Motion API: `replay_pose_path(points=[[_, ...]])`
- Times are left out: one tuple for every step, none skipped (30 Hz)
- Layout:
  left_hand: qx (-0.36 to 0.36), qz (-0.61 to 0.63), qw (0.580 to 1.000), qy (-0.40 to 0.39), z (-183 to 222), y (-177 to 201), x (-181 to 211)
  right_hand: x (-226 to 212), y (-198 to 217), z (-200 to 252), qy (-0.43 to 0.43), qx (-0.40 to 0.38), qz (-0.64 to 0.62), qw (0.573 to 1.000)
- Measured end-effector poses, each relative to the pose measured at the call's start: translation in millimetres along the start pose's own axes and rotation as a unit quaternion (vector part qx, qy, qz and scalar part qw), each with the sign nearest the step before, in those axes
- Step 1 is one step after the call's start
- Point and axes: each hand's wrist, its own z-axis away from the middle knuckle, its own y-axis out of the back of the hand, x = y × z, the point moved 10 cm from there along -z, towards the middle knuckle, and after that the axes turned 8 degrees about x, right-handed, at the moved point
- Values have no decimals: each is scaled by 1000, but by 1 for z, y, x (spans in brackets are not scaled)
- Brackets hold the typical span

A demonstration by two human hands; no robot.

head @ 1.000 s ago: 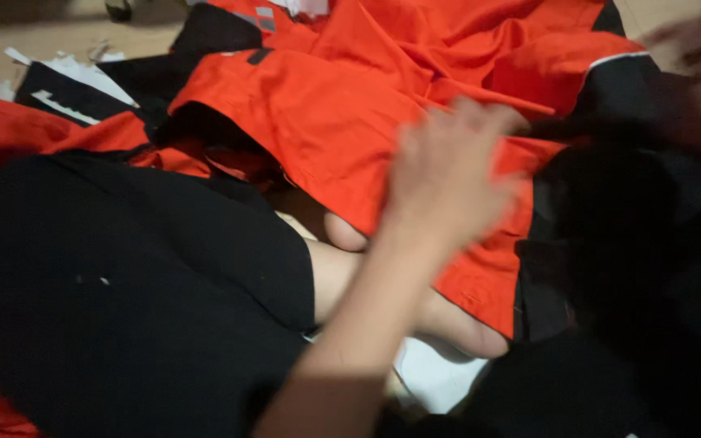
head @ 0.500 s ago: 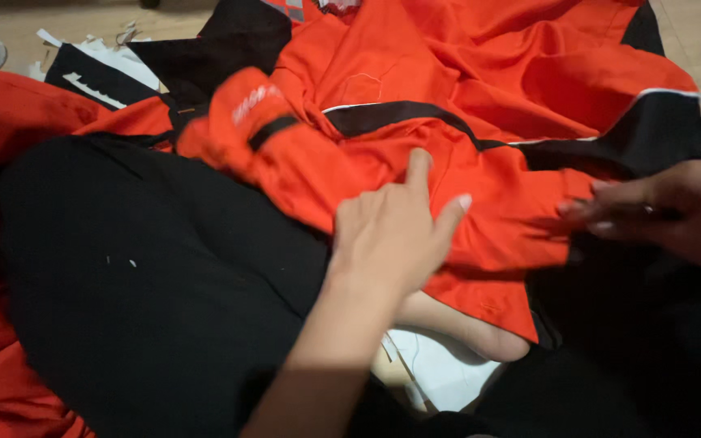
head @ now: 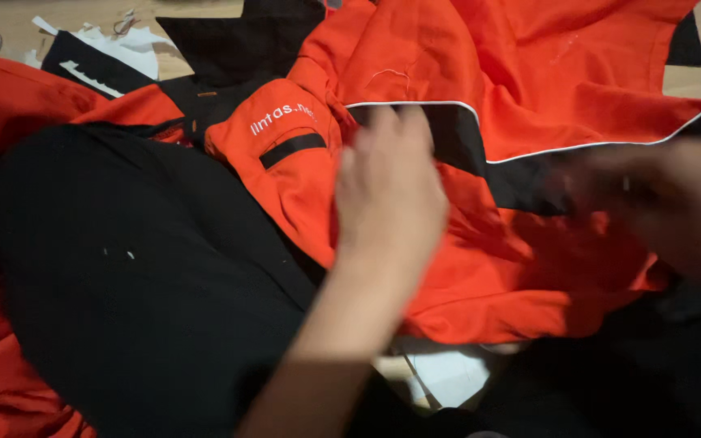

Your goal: The person trims excess threads from various parts of a red and black garment using small shears while holding the fabric in their hands.

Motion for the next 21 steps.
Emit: replay_pose_path(points=[[0, 3, 1000, 0, -7, -5, -16, -20, 7, -2, -1, 0, 2, 1000], [23, -13, 1000, 0, -15, -6, -32, -48, 6, -3, 10, -39, -158, 987], [47, -29, 998, -4, -24, -7, -46, -76, 11, -3, 22, -71, -323, 943], [47, -26, 999, -8, -29, -12, -56, -69, -10, -11, 19, -67, -323, 944], [-14, -53, 996, 69, -30, -25, -86, -75, -32, -18, 85, -68, -225, 968], [-74, -80, 983, 145, -26, -36, -118, -82, -56, -24, 150, -68, -123, 979], [-71, -82, 983, 151, -25, -30, -121, -87, -64, -17, 156, -70, -123, 978], [-68, -101, 982, 143, -24, -23, -123, -86, -66, -13, 148, -21, -31, 988], [-65, -120, 981, 136, -24, -16, -122, -85, -64, -10, 139, 31, 59, 988], [-62, -122, 980, 142, -20, -4, -121, -91, -63, -9, 145, 30, 59, 987], [-89, -123, 976, 154, -15, -2, -119, -91, -59, -6, 140, 46, 56, 987], [-115, -124, 971, 167, -9, 0, -116, -90, -56, -4, 135, 62, 53, 987], [-116, -124, 971, 166, -7, -5, -113, -83, -58, -5, 134, 62, 53, 988], [-118, -166, 967, 152, -5, -9, -110, -76, -52, -6, 128, 107, 90, 982], [-121, -209, 960, 143, -2, -12, -109, -71, -46, -7, 125, 151, 126, 973], [-120, -210, 959, 145, 0, -6, -94, -62, -41, -7, 127, 150, 125, 972], [-161, -241, 947, 139, 4, -6, -81, -53, -36, -8, 125, 162, 157, 966], [-202, -271, 932, 133, 10, -5, -69, -44, -31, -8, 122, 174, 188, 959], [-202, -271, 931, 136, 15, -5, -62, -18, -35, -12, 125, 173, 188, 959], [-185, -254, 939, 139, 18, -4, -54, 10, -37, -18, 119, 176, 187, 959], [-170, -237, 947, 137, 21, -5, -41, 43, -40, -20, 108, 179, 187, 960]])
